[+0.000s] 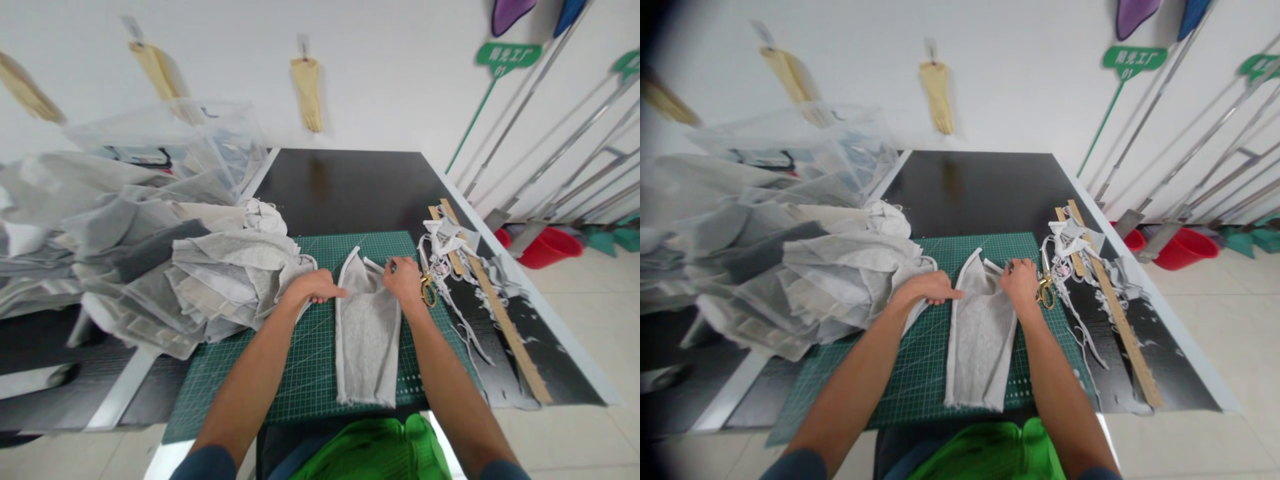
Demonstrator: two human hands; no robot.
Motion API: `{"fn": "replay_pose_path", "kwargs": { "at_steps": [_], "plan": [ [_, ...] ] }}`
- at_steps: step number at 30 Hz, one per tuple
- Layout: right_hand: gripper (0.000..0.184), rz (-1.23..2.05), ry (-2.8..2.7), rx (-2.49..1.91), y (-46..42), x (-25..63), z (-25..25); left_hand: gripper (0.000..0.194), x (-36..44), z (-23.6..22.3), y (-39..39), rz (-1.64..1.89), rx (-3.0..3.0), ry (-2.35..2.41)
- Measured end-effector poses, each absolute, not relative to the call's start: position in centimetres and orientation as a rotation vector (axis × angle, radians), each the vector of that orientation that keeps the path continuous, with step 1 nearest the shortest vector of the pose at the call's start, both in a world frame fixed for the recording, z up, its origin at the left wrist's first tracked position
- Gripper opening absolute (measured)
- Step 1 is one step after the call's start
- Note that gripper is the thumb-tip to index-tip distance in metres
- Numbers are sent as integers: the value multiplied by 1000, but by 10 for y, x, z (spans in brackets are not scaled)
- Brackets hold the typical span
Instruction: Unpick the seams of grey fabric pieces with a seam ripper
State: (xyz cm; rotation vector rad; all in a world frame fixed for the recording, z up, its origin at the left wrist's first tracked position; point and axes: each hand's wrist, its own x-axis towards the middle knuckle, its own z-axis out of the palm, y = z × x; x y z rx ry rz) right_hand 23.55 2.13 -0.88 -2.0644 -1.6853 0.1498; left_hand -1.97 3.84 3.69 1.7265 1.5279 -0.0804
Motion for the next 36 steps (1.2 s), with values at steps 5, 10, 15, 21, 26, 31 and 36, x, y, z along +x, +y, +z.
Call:
{"fn": "replay_pose_path", "kwargs": {
  "at_steps": [5,10,15,21,26,31,36],
  "plan": [
    [31,216,-1800,-1862,24,213,-15,31,14,19,60,738,1758,1786],
    [23,243,-1711,-1889,25,213,-16,12,30,-8,69,979,1529,1641],
    [43,231,-1490,-2017,26,234,-9,17,4,-16,67,1168,1310,1529],
    [40,282,-1494,-2058,21,245,-7,21,-9,-16,51,1222,1171,1456],
    [38,254,-1613,-1932,22,245,7,13,-6,-8,37,1195,1155,1372],
    [31,472,-1671,-1491,26,220,31,22,3,11,18,1165,1170,1309],
    [38,909,-1707,-1121,15,185,29,28,7,19,-5,1249,1246,1132]
  ]
}}
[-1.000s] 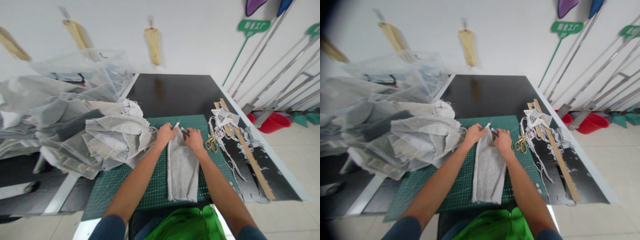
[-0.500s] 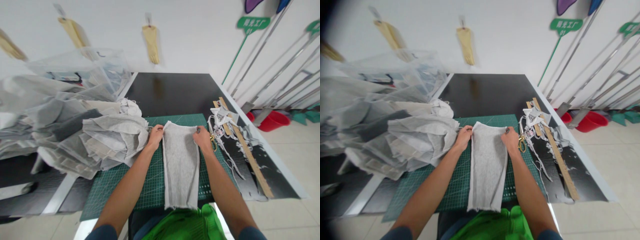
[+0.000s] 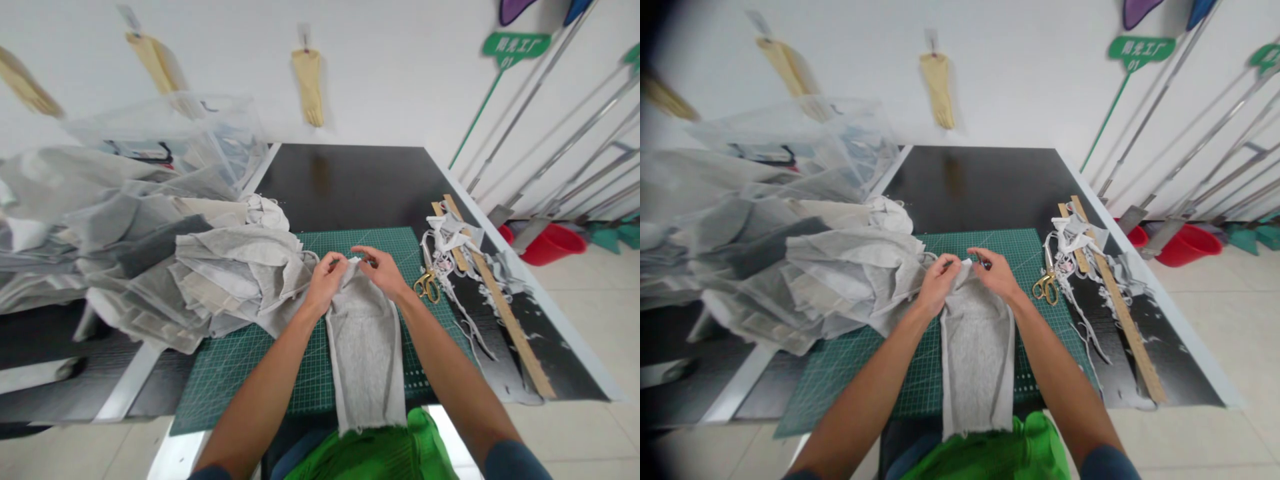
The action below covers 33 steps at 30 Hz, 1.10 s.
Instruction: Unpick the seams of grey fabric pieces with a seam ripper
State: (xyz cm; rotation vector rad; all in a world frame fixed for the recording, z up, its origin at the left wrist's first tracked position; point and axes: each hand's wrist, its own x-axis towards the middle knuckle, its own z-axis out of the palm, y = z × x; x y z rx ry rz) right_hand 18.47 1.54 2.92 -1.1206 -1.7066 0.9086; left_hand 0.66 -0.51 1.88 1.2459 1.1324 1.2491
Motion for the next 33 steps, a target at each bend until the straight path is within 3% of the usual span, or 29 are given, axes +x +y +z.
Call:
{"fn": "replay_pose_path", "kwargs": {
  "at_steps": [5,10,14,17,26,29,33],
  "plan": [
    [40,1263,-1509,-951,-3,173,13,34,1,9,-12,1254,1276,1221],
    [29,1109,-1473,-1085,-10,165,11,41,3,7,-10,1169,1321,1319],
    [31,1017,-1435,-1178,-11,160,9,31,4,15,-14,1207,1353,1200],
    [31,998,-1354,-1204,-13,158,9,43,3,20,-17,1151,1388,1096],
    [31,1117,-1353,-1066,-20,163,12,16,6,18,-16,1256,1002,1156],
    [25,1102,-1459,-1031,-20,164,15,15,8,19,-17,1253,1016,1185],
    [35,953,-1530,-1078,-21,162,19,19,7,24,-20,1199,1132,1239]
  ]
}}
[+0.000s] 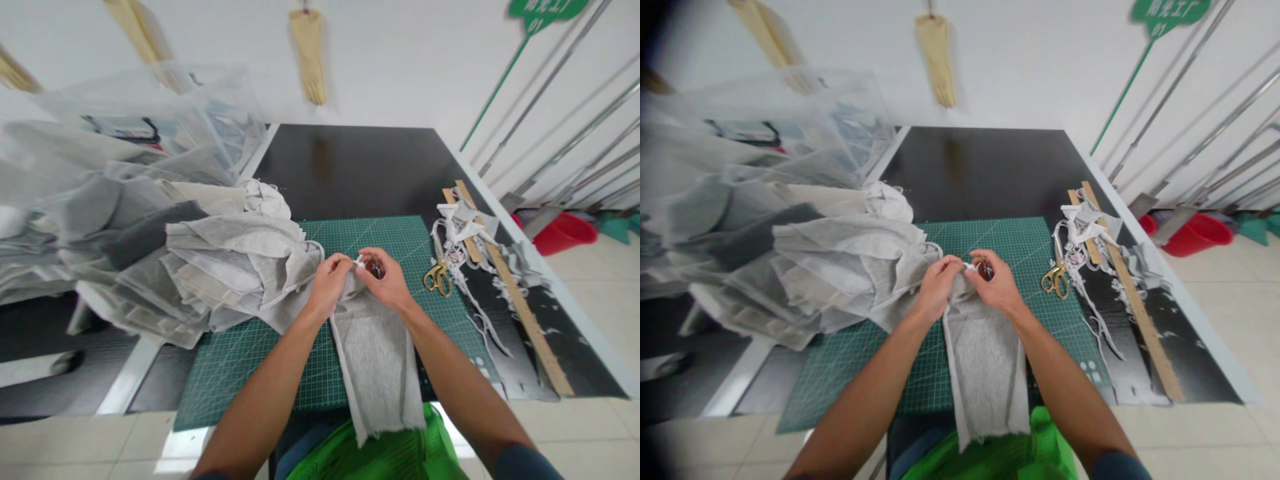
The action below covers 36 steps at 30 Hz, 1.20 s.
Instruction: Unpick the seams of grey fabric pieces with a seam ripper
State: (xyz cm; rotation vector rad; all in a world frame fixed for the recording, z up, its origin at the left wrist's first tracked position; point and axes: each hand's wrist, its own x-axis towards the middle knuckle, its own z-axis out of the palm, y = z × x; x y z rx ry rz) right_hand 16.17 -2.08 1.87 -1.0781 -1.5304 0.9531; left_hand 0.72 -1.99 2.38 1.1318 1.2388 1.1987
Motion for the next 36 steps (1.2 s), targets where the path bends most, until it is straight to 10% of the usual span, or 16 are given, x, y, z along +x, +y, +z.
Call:
{"fn": "replay_pose_path", "kwargs": {
  "at_steps": [16,36],
  "plan": [
    [37,1180,-1263,-1077,-23,160,17,18,0,27,-20,1198,1053,1127],
    [46,416,-1842,-1129,-26,160,14,24,1,26,-21,1335,1007,1110]
  ]
}}
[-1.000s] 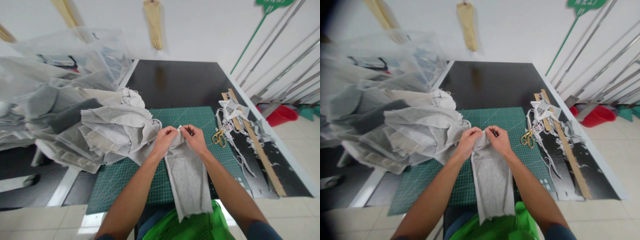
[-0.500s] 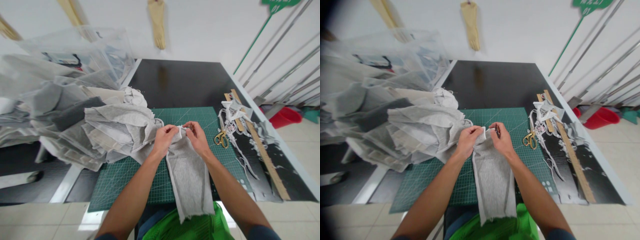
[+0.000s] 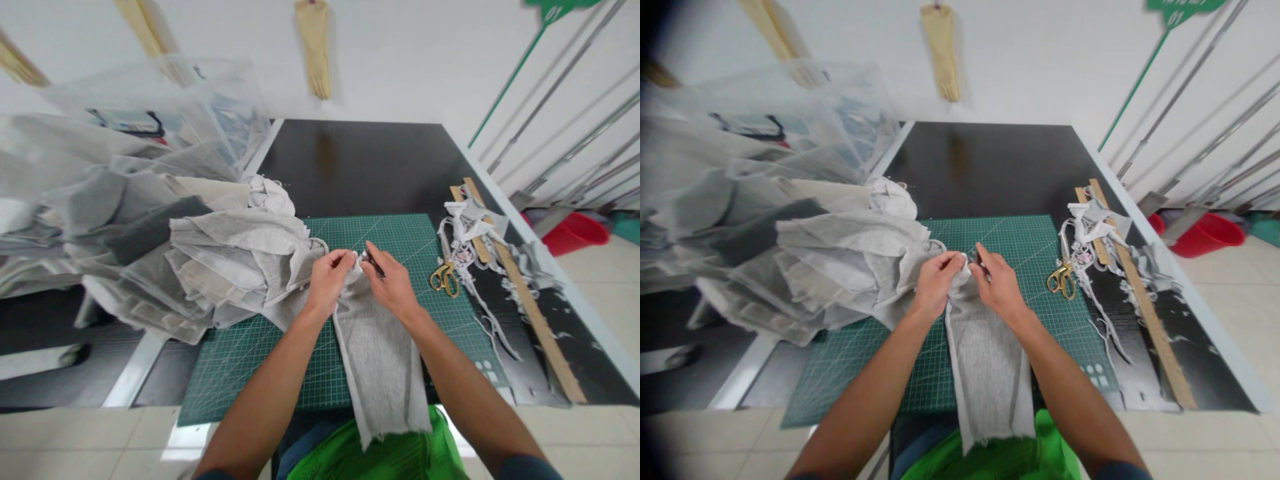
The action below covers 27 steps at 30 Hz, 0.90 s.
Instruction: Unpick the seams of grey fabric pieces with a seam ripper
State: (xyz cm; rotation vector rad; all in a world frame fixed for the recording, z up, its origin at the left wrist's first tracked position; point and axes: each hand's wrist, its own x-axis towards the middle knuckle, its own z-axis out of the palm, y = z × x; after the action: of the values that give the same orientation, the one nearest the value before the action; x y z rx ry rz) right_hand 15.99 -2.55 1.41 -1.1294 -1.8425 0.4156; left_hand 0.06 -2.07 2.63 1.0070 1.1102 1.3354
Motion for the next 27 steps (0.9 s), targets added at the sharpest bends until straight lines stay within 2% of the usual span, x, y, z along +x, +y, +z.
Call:
{"fn": "replay_pose_path", "kwargs": {
  "at_steps": [9,27],
  "plan": [
    [31,389,-1830,-1103,-30,159,22,20,2,24,-23,1337,1202,1197],
    [29,356,-1840,-1007,-30,158,22,12,3,26,-26,1316,1331,1265]
  ]
}}
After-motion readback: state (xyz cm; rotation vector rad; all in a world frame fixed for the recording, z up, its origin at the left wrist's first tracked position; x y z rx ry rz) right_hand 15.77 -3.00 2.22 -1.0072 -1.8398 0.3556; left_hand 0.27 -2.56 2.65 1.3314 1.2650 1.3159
